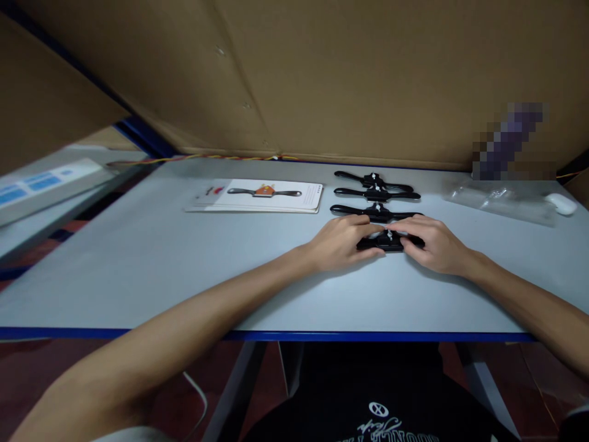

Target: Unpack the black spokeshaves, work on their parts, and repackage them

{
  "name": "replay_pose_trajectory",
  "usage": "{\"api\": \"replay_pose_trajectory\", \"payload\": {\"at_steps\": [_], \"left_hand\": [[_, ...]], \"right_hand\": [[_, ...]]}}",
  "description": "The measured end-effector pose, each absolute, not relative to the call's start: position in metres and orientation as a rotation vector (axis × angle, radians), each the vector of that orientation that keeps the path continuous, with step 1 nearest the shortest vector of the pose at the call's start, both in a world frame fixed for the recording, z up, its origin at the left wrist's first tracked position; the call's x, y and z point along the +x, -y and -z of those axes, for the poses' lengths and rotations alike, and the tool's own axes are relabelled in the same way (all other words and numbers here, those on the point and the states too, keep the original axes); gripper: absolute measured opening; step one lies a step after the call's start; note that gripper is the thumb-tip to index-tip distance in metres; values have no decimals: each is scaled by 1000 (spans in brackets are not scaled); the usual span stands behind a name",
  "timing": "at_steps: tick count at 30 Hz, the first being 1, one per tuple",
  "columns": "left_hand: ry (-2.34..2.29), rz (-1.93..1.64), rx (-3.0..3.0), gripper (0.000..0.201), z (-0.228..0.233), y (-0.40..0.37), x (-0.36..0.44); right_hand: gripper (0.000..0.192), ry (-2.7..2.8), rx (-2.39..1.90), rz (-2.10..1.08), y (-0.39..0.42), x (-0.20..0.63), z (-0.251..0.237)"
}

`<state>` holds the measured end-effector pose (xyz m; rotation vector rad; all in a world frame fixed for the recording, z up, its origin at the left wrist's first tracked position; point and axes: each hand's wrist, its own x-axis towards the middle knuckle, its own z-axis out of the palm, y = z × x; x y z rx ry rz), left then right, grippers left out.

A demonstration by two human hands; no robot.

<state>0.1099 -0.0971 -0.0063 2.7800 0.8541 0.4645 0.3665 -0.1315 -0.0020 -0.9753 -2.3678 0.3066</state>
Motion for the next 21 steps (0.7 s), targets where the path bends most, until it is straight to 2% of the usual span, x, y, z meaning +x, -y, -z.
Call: {"api": "replay_pose_trajectory", "payload": {"at_steps": [21], "left_hand": [[-847, -455, 2779, 56, 8, 96, 110]], "right_hand": [[43, 2365, -1006, -302, 131, 366, 0]]}}
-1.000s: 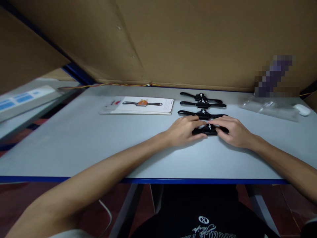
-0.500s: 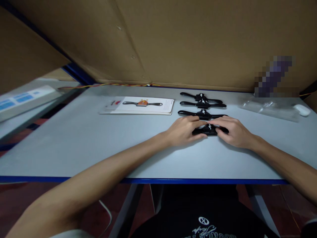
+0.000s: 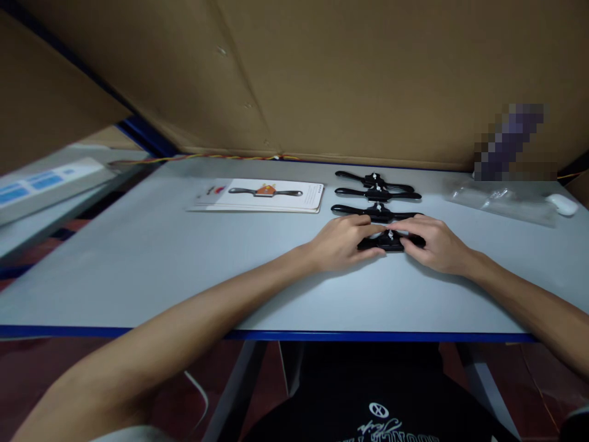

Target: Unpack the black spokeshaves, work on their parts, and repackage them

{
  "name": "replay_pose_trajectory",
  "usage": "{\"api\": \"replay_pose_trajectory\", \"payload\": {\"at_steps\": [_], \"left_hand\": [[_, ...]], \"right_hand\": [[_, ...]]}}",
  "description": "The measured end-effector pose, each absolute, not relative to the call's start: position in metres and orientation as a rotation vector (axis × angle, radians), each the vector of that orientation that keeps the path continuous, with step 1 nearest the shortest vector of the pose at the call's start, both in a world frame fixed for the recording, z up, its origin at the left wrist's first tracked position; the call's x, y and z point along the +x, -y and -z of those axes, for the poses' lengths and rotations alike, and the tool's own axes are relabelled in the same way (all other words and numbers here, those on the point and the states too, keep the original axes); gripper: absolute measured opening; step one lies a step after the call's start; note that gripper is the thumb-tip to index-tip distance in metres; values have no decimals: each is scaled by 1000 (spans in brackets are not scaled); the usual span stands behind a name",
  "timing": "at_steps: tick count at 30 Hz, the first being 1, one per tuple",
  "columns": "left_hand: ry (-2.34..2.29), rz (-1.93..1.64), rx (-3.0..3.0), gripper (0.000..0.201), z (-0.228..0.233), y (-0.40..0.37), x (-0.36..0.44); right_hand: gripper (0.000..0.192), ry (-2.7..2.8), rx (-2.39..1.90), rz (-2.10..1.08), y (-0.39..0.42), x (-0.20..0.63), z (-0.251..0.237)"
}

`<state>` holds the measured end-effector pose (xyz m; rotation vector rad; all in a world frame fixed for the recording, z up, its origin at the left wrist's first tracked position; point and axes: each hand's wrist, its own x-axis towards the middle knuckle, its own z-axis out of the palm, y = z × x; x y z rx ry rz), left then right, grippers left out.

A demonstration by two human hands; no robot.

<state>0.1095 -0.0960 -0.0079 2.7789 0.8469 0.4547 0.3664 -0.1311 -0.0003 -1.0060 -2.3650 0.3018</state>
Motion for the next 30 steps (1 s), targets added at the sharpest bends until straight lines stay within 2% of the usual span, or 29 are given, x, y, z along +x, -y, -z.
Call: {"api": "replay_pose_trajectory", "payload": {"at_steps": [16, 23, 30], "left_hand": [[-829, -445, 2767, 53, 9, 95, 110], [-801, -475, 2754, 56, 11, 94, 111], [-797, -493, 2719, 56, 12, 94, 110]], "right_hand": [[15, 2189, -1210, -314, 132, 356, 8], [30, 2358, -1139, -149, 133, 352, 8], [26, 2450, -878, -134, 133, 359, 7]]}}
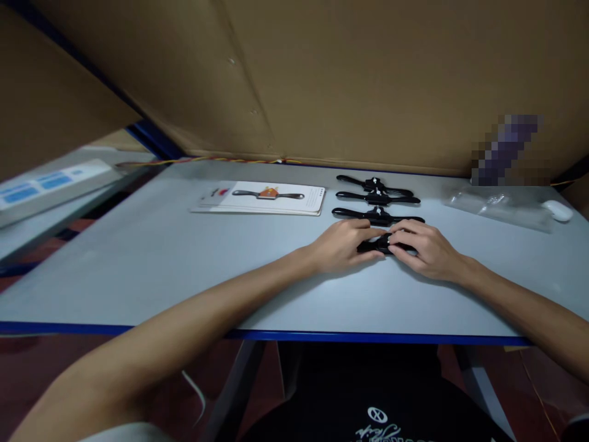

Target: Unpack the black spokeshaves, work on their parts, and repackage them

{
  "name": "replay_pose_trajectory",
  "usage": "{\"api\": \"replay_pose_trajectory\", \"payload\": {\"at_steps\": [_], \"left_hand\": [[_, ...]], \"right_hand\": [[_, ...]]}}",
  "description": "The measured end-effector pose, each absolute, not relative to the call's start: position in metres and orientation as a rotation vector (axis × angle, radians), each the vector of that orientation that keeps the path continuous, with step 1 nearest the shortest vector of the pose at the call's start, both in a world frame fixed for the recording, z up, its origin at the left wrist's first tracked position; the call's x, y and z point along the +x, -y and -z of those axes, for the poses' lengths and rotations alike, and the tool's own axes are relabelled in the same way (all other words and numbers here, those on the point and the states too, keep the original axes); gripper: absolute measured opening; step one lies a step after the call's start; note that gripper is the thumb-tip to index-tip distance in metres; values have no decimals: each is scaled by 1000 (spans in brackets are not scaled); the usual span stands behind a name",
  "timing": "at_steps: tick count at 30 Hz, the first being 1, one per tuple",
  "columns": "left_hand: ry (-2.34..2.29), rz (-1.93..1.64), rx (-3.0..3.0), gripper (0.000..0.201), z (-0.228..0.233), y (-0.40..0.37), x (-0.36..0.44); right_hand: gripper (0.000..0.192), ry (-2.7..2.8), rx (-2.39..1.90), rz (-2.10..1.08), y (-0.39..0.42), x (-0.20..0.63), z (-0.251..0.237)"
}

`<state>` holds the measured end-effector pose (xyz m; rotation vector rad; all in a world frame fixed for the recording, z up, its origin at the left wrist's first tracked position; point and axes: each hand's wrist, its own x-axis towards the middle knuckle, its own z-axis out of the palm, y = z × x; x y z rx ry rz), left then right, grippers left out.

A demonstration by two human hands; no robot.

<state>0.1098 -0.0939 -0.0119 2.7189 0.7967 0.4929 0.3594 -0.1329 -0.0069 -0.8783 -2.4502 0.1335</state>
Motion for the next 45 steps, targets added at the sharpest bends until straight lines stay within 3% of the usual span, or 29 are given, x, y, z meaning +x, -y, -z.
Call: {"api": "replay_pose_trajectory", "payload": {"at_steps": [21, 33, 45], "left_hand": [[-803, -499, 2701, 54, 12, 93, 109], [-796, -507, 2692, 57, 11, 93, 110], [-798, -526, 2671, 56, 13, 93, 110]], "right_hand": [[36, 2385, -902, -190, 131, 361, 7], [40, 2491, -800, -435, 124, 375, -3], [17, 2264, -1088, -422, 127, 363, 4]]}}
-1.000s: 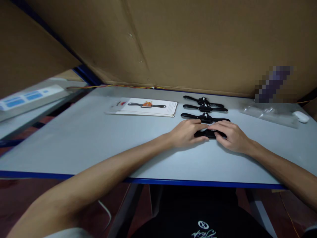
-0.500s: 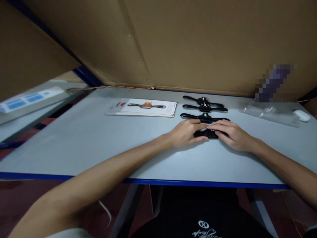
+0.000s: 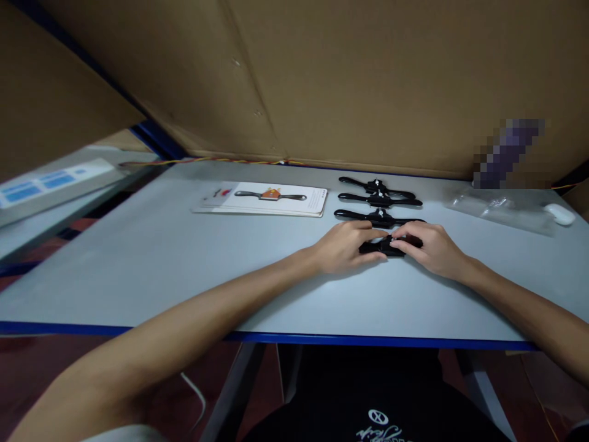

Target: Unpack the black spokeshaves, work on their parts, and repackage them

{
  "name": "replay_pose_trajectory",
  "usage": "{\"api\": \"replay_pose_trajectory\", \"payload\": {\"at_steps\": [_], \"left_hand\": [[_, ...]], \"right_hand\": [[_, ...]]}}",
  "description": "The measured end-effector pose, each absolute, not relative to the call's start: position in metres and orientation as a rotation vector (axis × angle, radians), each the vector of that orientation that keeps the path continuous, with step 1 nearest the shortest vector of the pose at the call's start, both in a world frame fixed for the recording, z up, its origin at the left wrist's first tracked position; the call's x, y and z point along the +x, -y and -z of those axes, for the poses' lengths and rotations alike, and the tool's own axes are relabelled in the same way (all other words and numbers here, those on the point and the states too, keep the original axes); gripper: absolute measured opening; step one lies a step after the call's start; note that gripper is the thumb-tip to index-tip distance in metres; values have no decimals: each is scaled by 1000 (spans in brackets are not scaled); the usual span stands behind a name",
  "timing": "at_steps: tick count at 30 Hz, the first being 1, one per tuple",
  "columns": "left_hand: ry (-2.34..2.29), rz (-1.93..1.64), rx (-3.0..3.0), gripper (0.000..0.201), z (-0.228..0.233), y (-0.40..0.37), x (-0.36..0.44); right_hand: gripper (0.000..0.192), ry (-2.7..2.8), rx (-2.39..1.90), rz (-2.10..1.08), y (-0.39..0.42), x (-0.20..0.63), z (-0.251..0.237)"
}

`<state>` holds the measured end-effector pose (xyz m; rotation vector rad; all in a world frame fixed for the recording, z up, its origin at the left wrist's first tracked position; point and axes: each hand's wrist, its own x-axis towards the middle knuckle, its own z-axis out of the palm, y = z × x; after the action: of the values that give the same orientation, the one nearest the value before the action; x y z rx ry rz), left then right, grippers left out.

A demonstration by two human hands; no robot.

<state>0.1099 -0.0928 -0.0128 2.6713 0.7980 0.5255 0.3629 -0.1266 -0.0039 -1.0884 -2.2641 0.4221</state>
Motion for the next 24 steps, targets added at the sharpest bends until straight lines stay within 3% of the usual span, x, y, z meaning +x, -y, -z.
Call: {"api": "replay_pose_trajectory", "payload": {"at_steps": [6, 17, 24], "left_hand": [[-806, -502, 2659, 55, 12, 93, 111], [-822, -479, 2653, 58, 10, 95, 113], [-822, -510, 2667, 53, 10, 95, 110]], "right_hand": [[34, 2361, -1154, -340, 128, 349, -2], [23, 2434, -961, -484, 126, 361, -9], [40, 2458, -971, -393, 129, 365, -3]]}}
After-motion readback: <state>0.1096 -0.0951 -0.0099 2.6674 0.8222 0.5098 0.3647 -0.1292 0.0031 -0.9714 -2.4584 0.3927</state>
